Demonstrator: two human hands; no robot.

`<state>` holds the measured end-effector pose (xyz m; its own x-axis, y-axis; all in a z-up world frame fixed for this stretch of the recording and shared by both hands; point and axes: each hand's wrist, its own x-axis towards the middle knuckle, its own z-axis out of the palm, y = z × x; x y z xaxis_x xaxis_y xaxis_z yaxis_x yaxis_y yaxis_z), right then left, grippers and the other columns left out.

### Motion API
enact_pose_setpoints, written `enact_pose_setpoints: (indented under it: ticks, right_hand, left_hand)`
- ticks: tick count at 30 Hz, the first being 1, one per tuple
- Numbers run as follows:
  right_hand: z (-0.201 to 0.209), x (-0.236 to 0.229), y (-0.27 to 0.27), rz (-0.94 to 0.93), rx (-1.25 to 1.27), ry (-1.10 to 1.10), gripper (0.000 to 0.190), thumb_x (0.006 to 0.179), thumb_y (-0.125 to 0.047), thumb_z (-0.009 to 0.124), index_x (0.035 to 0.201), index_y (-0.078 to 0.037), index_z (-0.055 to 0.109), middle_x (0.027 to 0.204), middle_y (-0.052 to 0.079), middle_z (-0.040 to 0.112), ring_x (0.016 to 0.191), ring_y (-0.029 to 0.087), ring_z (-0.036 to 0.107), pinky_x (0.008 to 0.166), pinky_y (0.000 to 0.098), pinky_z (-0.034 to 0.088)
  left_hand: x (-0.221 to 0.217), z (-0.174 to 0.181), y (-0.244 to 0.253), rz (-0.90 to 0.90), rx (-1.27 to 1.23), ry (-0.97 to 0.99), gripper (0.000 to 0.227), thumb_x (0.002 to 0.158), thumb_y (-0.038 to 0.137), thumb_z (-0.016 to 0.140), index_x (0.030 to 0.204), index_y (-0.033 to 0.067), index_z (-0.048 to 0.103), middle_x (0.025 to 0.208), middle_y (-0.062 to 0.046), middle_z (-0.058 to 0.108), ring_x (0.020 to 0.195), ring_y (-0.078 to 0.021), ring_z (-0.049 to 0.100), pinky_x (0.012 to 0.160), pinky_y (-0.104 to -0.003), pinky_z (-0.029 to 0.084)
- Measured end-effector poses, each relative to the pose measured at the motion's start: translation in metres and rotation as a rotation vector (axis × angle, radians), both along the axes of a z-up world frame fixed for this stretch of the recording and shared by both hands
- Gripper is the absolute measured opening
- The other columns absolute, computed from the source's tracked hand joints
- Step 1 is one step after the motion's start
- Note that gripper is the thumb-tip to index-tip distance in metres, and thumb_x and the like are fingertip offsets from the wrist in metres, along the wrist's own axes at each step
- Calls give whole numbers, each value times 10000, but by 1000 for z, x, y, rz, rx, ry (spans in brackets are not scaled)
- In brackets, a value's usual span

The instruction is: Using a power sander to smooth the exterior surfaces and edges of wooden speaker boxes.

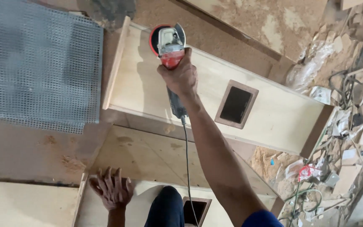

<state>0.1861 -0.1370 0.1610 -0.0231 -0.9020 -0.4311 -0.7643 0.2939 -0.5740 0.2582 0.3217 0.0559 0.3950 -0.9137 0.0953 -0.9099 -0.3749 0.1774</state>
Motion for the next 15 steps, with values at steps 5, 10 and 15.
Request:
enact_pose_setpoints:
  ticks: [5, 10, 15]
  right_hand:
    - [6, -66, 0, -143, 10, 44, 653, 632, -437, 663, 1184, -176, 431, 963, 139, 757, 870, 466, 694, 753, 535, 529]
    - [0, -164, 3, -314, -54, 37, 560, 617, -439, 709, 1040, -152, 479, 898, 87, 724, 783, 329, 677, 683, 444, 507]
    - [-14, -280, 2, -445, -89, 147, 653, 623, -481, 729, 1136, -139, 512, 1016, 104, 732, 897, 321, 680, 775, 461, 509]
  left_hand:
    - [2, 12, -10, -31, 0, -67, 475, 1020, 430, 421, 1184, 84, 704, 1290, -205, 674, 1361, -485, 565, 1191, -688, 325]
    - [-1, 6, -4, -36, 25, -73, 493, 1038, 434, 432, 1196, 79, 735, 1301, -195, 690, 1390, -482, 561, 1250, -692, 276]
    - [-11, 19, -37, -76, -255, -71, 542, 1099, 318, 416, 942, -79, 750, 1072, -320, 717, 1170, -591, 646, 1162, -706, 341]
